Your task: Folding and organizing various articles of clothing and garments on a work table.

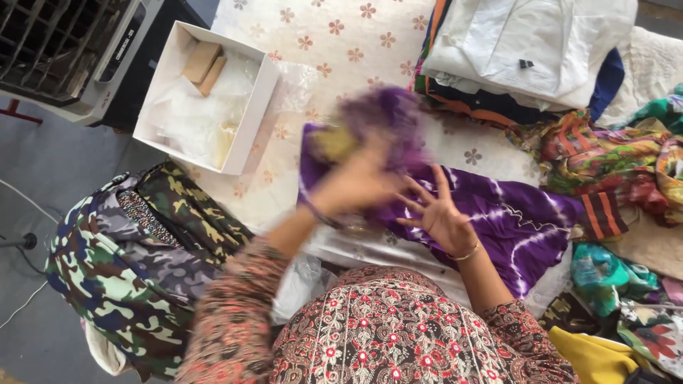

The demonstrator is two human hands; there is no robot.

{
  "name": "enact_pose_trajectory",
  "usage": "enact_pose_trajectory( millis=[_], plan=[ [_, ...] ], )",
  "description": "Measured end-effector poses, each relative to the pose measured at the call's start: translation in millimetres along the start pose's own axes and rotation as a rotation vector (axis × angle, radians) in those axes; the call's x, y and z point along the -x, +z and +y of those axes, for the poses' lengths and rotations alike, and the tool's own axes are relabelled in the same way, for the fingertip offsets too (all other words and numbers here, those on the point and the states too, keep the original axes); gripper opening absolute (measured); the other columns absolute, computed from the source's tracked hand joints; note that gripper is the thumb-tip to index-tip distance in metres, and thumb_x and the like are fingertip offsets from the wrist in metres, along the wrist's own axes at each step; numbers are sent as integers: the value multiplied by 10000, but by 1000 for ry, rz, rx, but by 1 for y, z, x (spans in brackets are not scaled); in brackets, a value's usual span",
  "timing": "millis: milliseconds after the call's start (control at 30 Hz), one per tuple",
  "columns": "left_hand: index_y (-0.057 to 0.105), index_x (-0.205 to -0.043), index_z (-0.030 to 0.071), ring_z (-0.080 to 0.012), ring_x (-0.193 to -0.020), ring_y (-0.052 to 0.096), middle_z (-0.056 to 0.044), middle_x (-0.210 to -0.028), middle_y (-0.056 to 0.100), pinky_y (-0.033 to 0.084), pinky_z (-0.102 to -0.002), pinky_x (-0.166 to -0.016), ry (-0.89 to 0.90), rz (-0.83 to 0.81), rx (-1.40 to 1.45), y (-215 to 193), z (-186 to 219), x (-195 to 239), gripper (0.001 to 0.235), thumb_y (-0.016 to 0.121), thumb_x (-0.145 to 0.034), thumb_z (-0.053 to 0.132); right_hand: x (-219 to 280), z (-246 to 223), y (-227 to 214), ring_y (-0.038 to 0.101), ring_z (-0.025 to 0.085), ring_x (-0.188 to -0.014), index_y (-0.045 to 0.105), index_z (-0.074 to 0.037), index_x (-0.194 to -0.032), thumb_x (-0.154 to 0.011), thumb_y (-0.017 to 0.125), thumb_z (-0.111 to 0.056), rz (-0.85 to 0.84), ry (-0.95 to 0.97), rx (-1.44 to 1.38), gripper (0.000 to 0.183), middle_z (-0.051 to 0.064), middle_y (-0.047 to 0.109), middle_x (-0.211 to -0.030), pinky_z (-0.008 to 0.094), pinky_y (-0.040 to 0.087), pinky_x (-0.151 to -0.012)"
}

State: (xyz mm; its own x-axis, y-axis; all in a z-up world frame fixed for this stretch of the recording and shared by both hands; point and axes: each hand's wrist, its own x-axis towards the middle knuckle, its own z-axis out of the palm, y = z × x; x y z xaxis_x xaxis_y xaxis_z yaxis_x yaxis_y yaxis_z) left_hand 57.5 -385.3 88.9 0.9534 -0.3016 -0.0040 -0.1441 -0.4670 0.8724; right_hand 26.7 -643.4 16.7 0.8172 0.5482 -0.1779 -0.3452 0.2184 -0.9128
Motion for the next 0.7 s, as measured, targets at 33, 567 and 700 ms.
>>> enact_pose_trajectory(
  millis=[33, 567, 700],
  plan=[
    [301, -1535, -18, -385, -1431, 423, -274, -1550, 361, 385, -463, -1183, 248, -175, 12, 47, 8, -2, 951, 840, -882, 414, 3, -1, 0, 415, 319, -1337, 293, -196, -1509, -806, 718, -513, 91, 23, -38, 881, 156, 344, -1517, 522, 402, -1050],
    [663, -1203, 89, -285, -1149, 632, -123, -1233, 639, 509, -411, -1041, 319, 39, -389, 158, -148, 146, 279, 725, -962, 216, 168, 46, -184, 722, 252, -881, 641, 44, -1228, -944, 607, 20, 771, -206, -397, 287, 132, 712, -1040, 372, 607, -787],
    [615, -1364, 121, -267, -1299, 606, -103, -1453, 597, 518, -378, -1123, 588, -285, -298, 207, -111, 111, 379, 652, -987, 144, 166, 28, -174, 745, 292, -875, 647, 91, -1105, -924, 565, -62, 745, -230, -528, 251, 190, 732, -1019, 404, 623, -789]
  ],
)
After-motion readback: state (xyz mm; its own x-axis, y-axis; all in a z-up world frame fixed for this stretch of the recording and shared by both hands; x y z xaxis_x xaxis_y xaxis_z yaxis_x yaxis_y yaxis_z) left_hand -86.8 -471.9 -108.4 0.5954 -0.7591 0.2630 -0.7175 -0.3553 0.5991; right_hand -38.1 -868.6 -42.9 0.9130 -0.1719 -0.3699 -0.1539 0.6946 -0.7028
